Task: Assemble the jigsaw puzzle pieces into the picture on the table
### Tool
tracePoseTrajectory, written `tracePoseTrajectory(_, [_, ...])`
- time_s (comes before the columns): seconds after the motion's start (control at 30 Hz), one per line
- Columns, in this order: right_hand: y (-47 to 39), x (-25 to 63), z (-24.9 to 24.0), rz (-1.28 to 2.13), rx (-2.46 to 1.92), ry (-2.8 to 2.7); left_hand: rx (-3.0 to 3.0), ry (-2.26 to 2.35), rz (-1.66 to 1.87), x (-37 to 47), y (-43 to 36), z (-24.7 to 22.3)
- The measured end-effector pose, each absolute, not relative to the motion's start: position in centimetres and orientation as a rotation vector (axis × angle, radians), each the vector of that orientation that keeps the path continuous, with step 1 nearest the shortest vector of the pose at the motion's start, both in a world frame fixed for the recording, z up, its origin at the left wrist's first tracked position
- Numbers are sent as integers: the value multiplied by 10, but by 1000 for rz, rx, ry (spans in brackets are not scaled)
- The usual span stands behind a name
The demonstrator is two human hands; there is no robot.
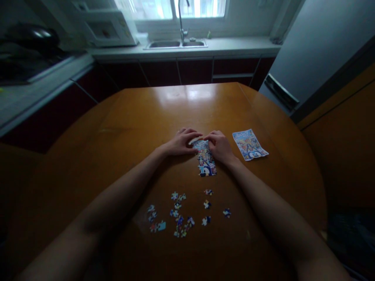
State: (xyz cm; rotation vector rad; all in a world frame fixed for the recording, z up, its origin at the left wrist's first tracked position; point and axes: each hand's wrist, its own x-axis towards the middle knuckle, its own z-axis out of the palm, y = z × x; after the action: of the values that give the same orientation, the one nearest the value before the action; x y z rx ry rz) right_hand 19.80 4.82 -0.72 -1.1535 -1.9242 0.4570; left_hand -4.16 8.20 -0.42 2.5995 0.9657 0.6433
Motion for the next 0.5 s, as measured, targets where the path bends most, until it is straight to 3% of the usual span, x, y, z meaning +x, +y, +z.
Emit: tracePoseTrajectory(0.5, [50,197,-12,468,-1175,-2003,2599,968,660,-42,87,-10])
